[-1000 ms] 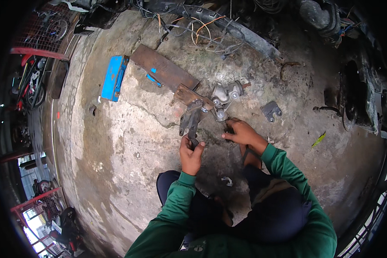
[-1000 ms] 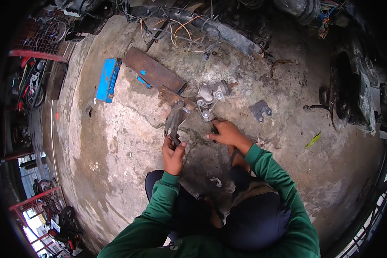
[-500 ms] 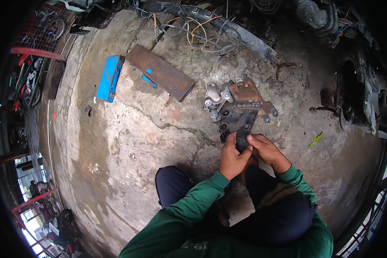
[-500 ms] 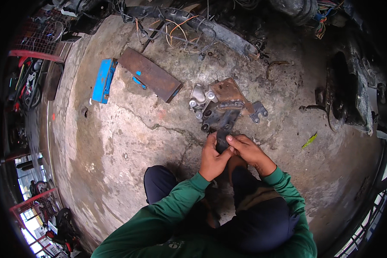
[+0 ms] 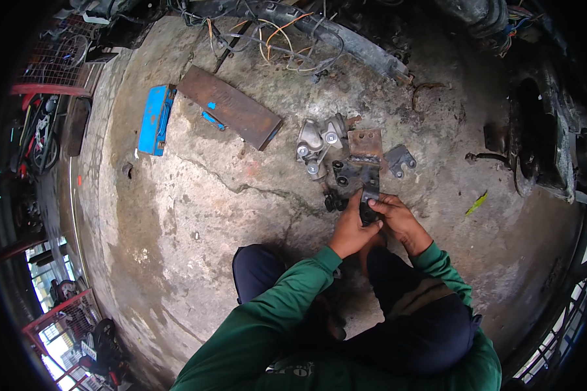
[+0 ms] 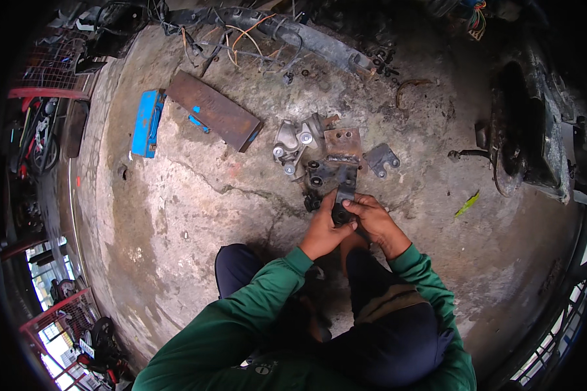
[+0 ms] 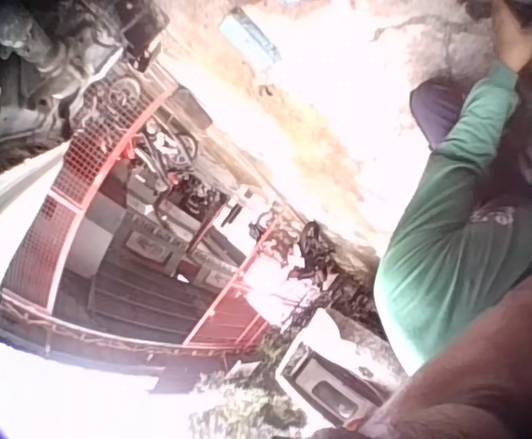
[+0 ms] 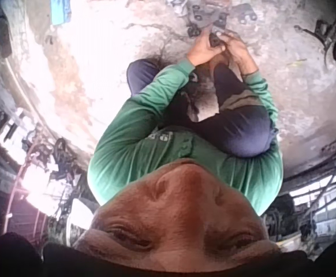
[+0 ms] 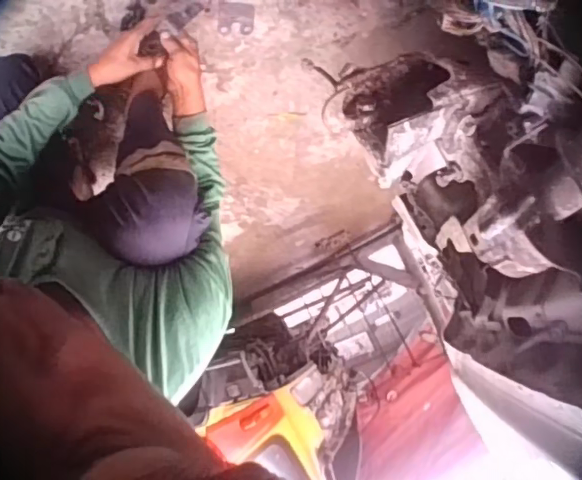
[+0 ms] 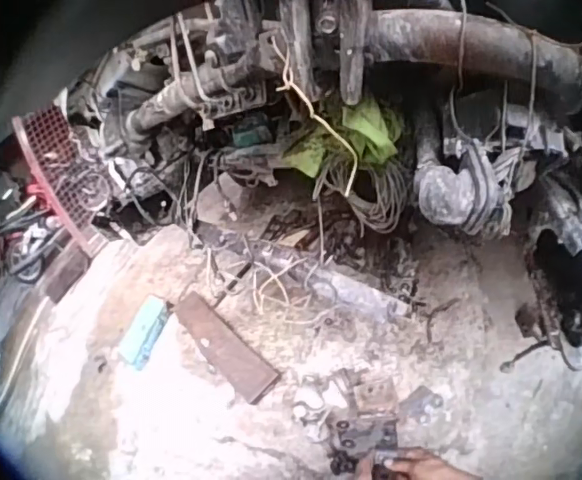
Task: The person walks through a workshop carrying metal parts, then squats and assembles a metal bracket with bolts and nuts using a wrench. They tighten the fasteners and inspect the assembled piece.
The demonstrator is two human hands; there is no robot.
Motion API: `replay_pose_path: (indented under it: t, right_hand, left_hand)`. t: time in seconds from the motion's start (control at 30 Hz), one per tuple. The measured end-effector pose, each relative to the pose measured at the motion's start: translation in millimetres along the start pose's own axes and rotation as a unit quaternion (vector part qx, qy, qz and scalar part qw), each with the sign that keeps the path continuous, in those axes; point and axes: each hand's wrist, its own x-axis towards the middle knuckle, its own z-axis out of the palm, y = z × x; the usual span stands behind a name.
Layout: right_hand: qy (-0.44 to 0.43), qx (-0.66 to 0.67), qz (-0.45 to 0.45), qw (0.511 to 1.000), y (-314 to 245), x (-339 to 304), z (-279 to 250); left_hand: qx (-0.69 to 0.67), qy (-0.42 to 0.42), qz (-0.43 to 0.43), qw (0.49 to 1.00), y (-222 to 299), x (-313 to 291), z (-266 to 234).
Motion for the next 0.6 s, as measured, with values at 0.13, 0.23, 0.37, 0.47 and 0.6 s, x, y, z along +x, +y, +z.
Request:
replay_pose_path:
  t: [0.13,0.23,0.37,0.47,0.6]
  right_hand:
    - [0.017,0.056,0.006,0.998,2.8,-4.5,-0.8]
    - [-0.015,0.045,-0.003,0.999,-6.4,-7.8,7.4]
    - [0.004,0.052,-0.031,0.998,-10.9,-14.3,12.4]
    - [-0.007,0.034,-0.062,0.997,-17.6,-23.2,10.3]
    - [0.065,-0.2,-0.155,0.965,-25.1,-39.6,4.1]
  left_hand:
    - [-0.012,-0.079,-0.109,0.991,22.8,2.3,-34.6]
    - [0.016,-0.012,-0.137,0.99,-11.8,-8.0,-69.9]
    - [0.064,0.099,-0.151,0.982,-58.7,7.6,-102.9]
    - [0.007,0.182,-0.113,0.977,-71.4,31.4,-126.4]
    - [0.013,0.103,-0.162,0.981,-71.7,64.9,-138.5]
